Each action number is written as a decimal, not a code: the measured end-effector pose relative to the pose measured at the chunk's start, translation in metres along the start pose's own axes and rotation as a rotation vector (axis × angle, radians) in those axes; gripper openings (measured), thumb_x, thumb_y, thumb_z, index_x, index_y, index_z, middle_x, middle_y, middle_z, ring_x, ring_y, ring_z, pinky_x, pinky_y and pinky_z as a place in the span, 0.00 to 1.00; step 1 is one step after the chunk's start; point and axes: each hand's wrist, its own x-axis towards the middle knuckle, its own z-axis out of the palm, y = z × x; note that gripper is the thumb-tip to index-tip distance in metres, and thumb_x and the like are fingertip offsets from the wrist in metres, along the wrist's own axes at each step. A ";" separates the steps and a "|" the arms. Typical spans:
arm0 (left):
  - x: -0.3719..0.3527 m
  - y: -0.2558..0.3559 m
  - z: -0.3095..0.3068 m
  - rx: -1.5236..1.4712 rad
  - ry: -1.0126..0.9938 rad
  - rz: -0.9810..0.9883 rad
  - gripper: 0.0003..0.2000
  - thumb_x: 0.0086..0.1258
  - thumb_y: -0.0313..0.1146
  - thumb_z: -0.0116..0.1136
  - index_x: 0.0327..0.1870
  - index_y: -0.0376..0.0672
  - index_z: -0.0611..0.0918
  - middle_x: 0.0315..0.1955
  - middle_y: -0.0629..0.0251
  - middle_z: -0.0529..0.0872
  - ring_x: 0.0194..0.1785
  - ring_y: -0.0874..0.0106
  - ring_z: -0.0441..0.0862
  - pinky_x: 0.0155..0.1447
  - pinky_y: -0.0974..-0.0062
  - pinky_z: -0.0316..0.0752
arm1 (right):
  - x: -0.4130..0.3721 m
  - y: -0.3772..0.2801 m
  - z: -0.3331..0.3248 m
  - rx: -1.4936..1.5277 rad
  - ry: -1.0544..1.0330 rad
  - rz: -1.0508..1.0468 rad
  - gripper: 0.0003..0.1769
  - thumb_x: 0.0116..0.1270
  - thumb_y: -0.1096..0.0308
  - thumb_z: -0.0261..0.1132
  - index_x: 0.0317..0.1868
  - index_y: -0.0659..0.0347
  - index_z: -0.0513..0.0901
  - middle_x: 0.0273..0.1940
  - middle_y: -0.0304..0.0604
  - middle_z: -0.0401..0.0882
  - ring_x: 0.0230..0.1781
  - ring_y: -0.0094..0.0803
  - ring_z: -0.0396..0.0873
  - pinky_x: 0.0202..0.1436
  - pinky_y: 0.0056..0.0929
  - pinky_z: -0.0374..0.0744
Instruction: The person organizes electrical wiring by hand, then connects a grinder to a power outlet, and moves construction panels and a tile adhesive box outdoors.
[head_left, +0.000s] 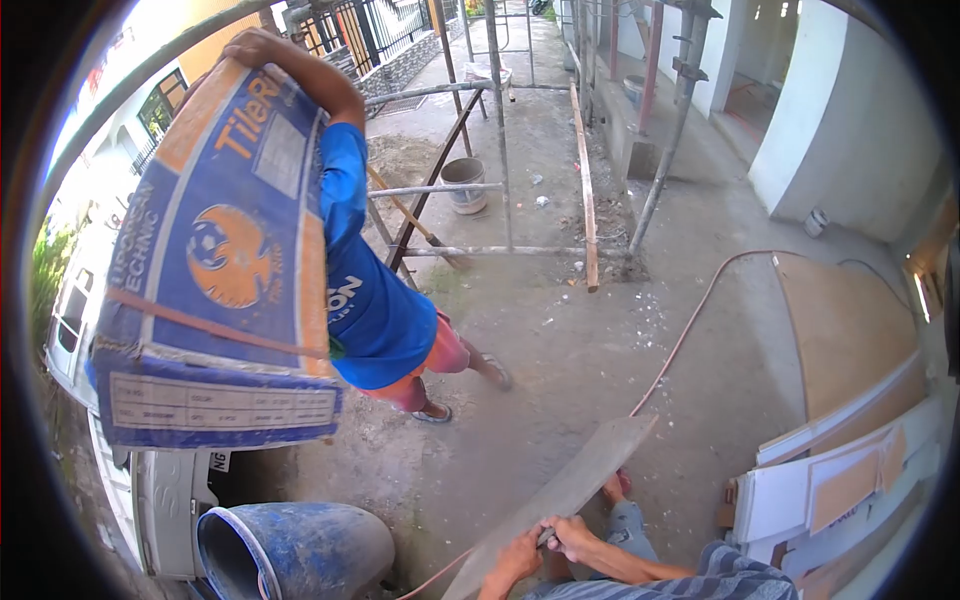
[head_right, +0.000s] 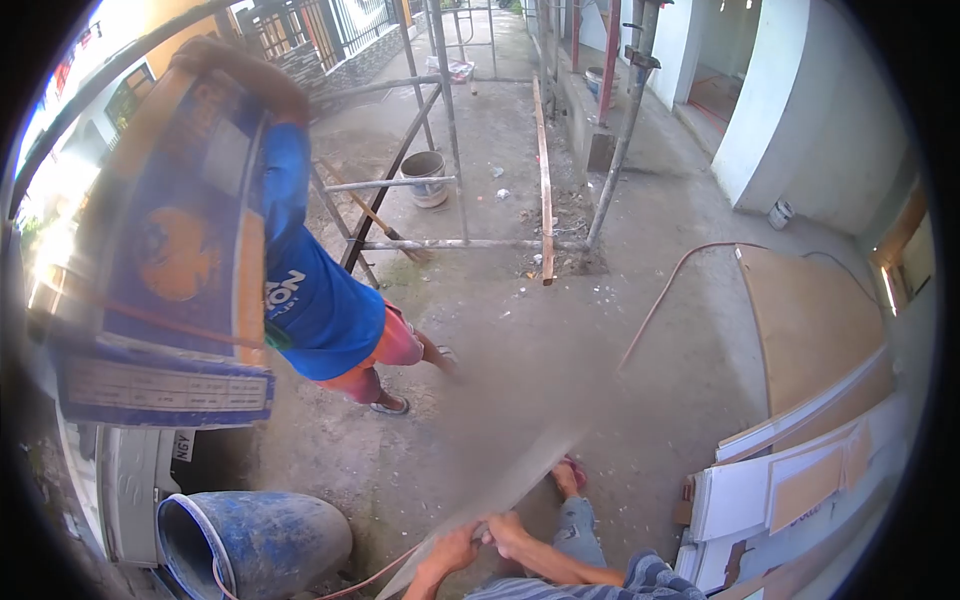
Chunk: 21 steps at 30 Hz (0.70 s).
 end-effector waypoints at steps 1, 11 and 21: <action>0.005 0.001 -0.003 -0.007 0.027 0.042 0.27 0.62 0.35 0.52 0.66 0.55 0.66 0.52 0.48 0.79 0.54 0.49 0.77 0.54 0.50 0.71 | 0.005 -0.005 -0.001 0.008 -0.009 -0.015 0.07 0.63 0.71 0.58 0.35 0.68 0.77 0.26 0.42 0.73 0.16 0.26 0.66 0.17 0.25 0.66; 0.083 0.040 -0.014 0.008 0.322 0.294 0.25 0.60 0.33 0.54 0.62 0.51 0.71 0.40 0.51 0.83 0.41 0.50 0.80 0.42 0.55 0.75 | 0.062 -0.068 -0.039 -0.018 0.044 -0.243 0.07 0.62 0.72 0.58 0.33 0.69 0.75 0.25 0.44 0.72 0.14 0.27 0.65 0.14 0.25 0.64; 0.232 0.102 -0.022 0.007 0.197 0.144 0.23 0.61 0.31 0.55 0.60 0.49 0.73 0.38 0.49 0.83 0.41 0.51 0.80 0.43 0.55 0.74 | 0.136 -0.197 -0.080 -0.014 0.188 -0.267 0.12 0.60 0.70 0.61 0.36 0.72 0.72 0.23 0.44 0.70 0.14 0.27 0.66 0.13 0.27 0.64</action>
